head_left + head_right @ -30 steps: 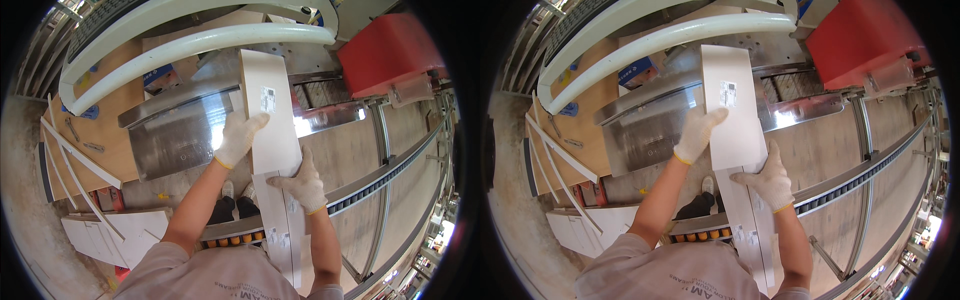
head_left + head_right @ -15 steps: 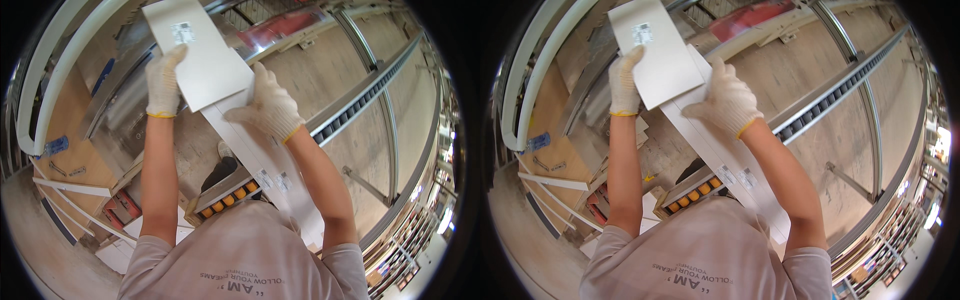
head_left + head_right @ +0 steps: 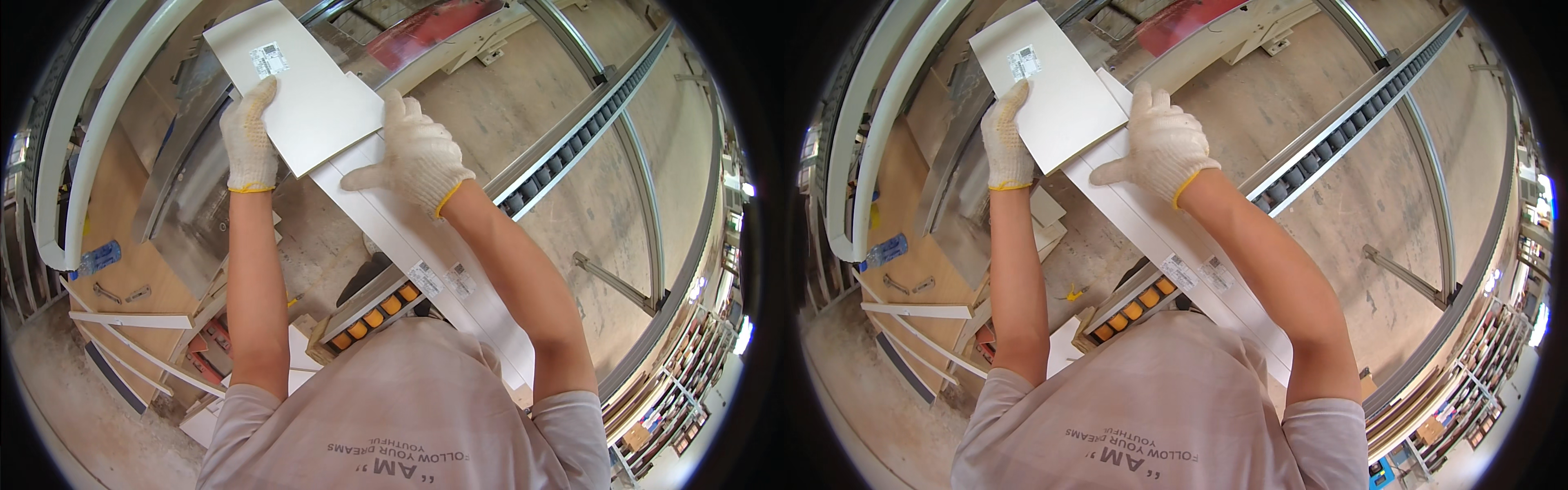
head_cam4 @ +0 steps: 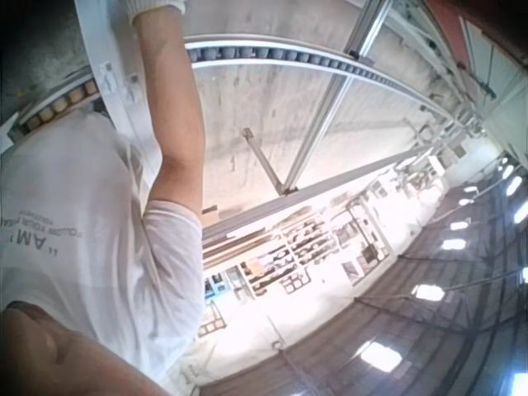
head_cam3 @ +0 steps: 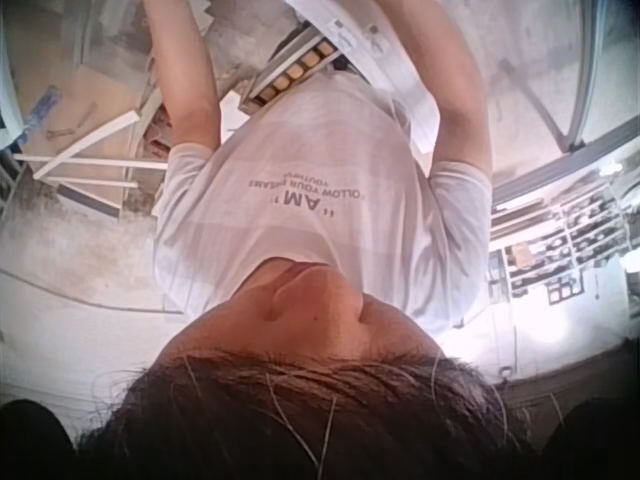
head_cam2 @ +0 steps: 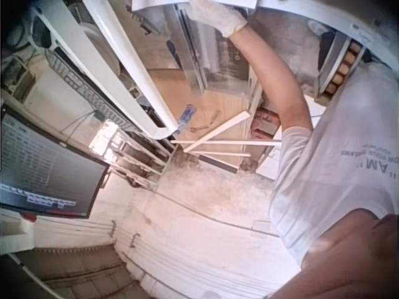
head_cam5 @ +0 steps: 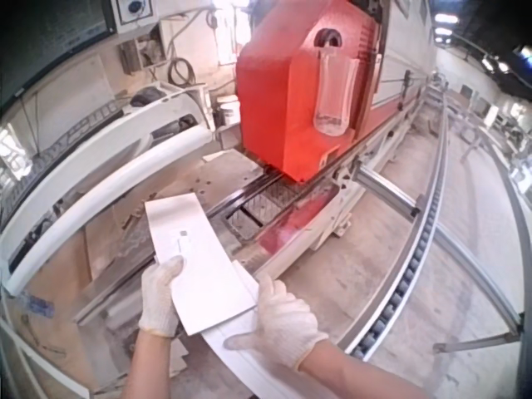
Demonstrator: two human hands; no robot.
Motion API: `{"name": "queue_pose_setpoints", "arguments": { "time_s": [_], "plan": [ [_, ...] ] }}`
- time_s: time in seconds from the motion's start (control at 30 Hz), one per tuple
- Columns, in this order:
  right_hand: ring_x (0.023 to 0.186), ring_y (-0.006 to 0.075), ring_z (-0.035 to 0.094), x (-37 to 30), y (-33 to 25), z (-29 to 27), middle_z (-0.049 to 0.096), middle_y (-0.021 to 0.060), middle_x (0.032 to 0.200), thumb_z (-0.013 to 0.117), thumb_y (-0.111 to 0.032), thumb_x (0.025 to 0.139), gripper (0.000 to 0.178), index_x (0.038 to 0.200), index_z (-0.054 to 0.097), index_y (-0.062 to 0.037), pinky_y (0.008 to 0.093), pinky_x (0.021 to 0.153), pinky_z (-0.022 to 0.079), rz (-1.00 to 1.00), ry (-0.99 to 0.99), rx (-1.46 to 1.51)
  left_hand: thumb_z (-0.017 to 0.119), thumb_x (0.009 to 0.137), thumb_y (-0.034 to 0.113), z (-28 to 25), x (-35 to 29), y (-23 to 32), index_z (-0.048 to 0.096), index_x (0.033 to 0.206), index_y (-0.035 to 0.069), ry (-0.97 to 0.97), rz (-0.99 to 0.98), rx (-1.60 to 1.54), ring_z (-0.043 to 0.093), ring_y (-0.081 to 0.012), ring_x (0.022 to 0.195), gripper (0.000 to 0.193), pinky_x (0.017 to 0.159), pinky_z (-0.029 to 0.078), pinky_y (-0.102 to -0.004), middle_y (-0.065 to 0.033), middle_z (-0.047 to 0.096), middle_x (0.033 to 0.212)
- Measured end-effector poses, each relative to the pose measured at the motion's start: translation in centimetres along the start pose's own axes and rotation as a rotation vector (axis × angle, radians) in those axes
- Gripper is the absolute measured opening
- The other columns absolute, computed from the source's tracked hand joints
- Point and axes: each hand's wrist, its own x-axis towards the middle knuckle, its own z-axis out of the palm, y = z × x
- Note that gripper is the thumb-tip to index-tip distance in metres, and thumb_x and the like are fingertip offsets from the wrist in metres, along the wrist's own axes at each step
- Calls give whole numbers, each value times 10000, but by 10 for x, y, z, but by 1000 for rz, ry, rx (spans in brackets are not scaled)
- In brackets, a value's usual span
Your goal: The person picks up white rectangular panels and long strips, places them on a conveyor-fed machine, and retrieves them after processing. The person stacks the processed panels on a pallet and repeats the cycle with additional pieces.
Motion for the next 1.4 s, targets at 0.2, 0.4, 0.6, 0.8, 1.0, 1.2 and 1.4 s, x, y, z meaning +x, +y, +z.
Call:
{"name": "queue_pose_setpoints", "arguments": {
  "time_s": [0.2,0.4,0.6,0.8,1.0,1.2,1.4],
  "plan": [
    [1223,394,689,2,0,3,585,214,1339,970,-675,627,1212,1470,428,5,482,977,605,4,14,16,767,979,180,-1,-2,2,685,1269,-125,-31,-18,8,745,-207,985,429,882,586,-325,-149,754,1163],
    [1210,389,701,1,-4,-1,580,215,1349,984,-651,623,1253,1514,394,3,482,967,616,39,-14,21,672,1060,236,-30,-46,28,656,1335,-109,-30,-28,81,762,-219,998,441,860,620,-326,-164,753,1202],
    [1201,402,712,-2,-7,-7,552,226,1423,979,-649,635,1281,1548,367,9,484,951,632,46,-43,48,687,1034,344,-96,-126,36,608,1413,-112,36,-61,181,755,-243,1032,598,878,611,-353,-184,738,1235],
    [1236,419,700,-3,-5,-4,553,235,1426,969,-637,665,1264,1558,351,9,502,964,625,28,-28,45,718,1014,371,-114,-172,9,590,1434,-103,119,-201,152,737,-247,1063,646,927,595,-376,-178,721,1274],
    [1236,420,692,-6,-7,-10,530,294,1458,992,-586,660,1263,1539,346,51,464,979,617,2,-20,109,710,1057,412,-100,-173,-3,572,1455,-117,38,-388,173,674,-250,1197,677,1069,528,-402,-201,696,1344],
    [1388,435,609,-8,-17,-16,459,303,1595,1004,-526,663,1383,1663,226,32,482,1110,552,81,-76,111,685,1081,409,-82,-177,-10,677,1349,-112,94,-360,241,676,-192,1090,586,970,531,-351,-154,738,1249],
    [1266,411,693,-6,-3,-20,649,288,1420,961,-396,728,1131,1594,377,37,459,1060,572,-56,-34,318,739,1038,416,-64,-176,-15,769,1174,-100,355,-404,179,653,-143,864,534,791,536,-340,-90,754,992]
  ]
}}
